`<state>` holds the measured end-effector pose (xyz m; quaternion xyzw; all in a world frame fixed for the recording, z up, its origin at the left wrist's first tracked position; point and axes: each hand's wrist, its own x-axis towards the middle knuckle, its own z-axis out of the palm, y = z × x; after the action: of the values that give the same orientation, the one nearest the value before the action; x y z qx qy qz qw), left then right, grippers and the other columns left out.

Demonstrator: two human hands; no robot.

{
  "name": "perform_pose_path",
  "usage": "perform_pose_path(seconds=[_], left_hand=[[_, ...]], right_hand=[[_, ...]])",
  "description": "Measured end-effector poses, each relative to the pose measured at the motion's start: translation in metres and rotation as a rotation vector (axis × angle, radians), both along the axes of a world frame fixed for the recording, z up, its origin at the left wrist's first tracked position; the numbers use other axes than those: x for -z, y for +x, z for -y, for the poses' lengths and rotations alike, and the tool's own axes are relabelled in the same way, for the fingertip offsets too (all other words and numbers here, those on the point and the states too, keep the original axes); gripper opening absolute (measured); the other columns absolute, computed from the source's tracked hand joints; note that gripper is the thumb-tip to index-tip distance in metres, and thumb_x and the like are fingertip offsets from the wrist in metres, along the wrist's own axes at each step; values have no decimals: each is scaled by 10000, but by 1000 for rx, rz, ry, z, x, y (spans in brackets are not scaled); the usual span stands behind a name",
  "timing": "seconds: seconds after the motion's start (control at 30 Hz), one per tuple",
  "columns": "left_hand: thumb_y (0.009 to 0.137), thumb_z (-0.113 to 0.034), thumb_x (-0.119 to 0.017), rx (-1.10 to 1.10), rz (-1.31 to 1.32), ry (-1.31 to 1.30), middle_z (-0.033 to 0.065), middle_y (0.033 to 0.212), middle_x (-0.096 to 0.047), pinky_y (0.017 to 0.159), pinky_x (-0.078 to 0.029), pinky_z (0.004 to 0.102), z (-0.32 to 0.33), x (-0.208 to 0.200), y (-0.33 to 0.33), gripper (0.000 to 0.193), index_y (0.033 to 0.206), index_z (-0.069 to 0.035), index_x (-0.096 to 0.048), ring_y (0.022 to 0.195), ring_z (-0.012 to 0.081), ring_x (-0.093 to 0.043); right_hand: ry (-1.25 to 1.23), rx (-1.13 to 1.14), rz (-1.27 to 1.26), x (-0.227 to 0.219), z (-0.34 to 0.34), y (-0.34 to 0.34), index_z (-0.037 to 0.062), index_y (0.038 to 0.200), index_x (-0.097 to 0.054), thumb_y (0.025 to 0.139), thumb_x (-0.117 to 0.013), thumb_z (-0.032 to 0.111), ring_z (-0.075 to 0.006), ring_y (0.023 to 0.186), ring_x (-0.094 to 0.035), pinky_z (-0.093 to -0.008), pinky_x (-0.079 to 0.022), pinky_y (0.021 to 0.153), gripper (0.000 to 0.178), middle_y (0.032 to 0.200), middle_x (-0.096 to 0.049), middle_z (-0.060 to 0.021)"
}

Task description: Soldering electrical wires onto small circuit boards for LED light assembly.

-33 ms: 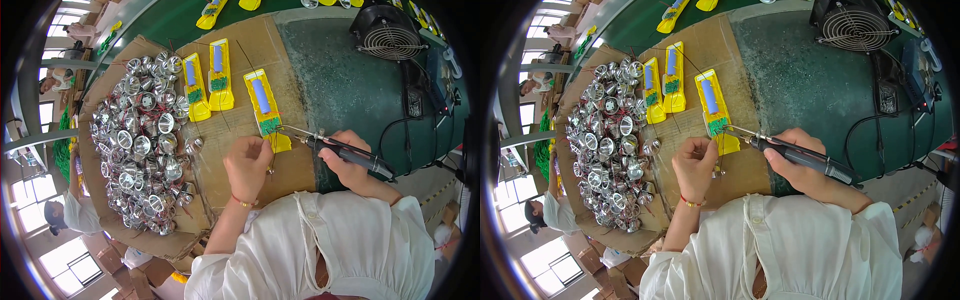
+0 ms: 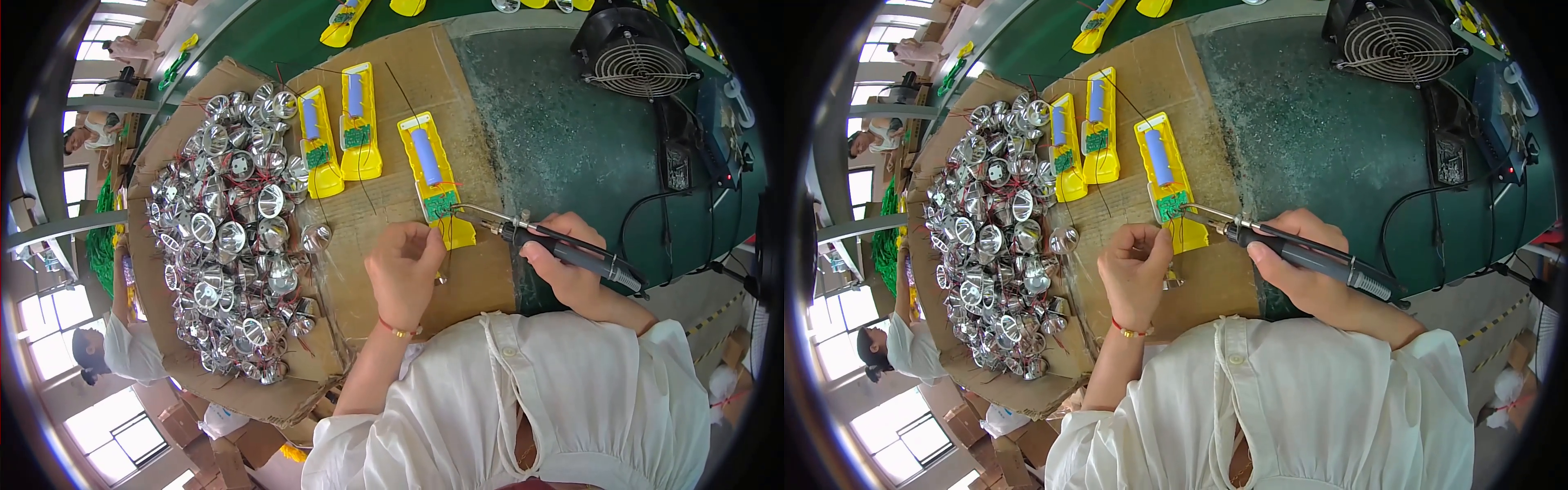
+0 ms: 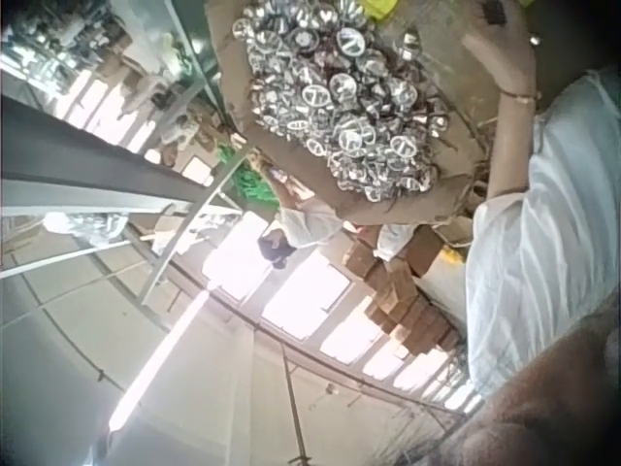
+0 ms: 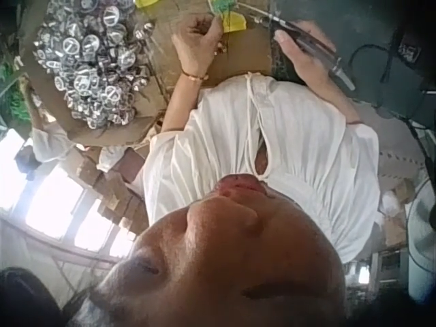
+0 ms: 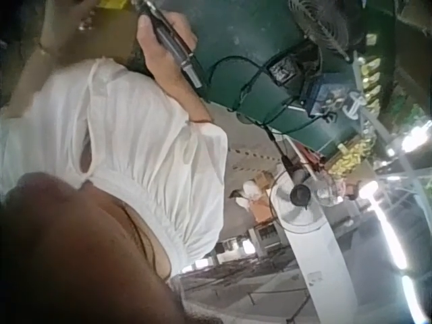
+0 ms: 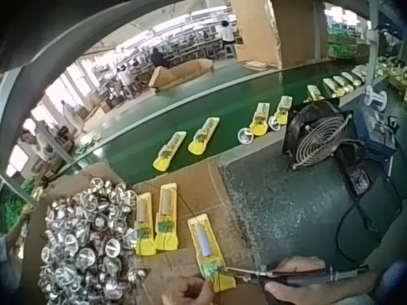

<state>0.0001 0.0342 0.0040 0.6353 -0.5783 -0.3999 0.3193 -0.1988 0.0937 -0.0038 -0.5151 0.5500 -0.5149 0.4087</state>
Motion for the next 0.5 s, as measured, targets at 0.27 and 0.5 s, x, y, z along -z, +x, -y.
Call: perform_pose_path(seconds=[0.27,0.5], left_hand=[[747,-92,-661,-5,-30,-21,50,599,-611,494,-451,231,1,4,0,111,768,4,-609,518,85,-566],[760,-94,-654,-3,-55,30,42,592,-612,483,-446,221,0,1,0,109,764,5,-609,512,69,-559]], right_hand=[[12,-40,-21,-6,3,1,-19,831,-546,784,-642,85,-120,626,-572,-234,-451,568,149,712,-607,-96],[6,28,16,-5,-3,1,-29,902,-515,808,-615,90,-116,645,-582,-237,-480,567,182,748,-610,-114]])
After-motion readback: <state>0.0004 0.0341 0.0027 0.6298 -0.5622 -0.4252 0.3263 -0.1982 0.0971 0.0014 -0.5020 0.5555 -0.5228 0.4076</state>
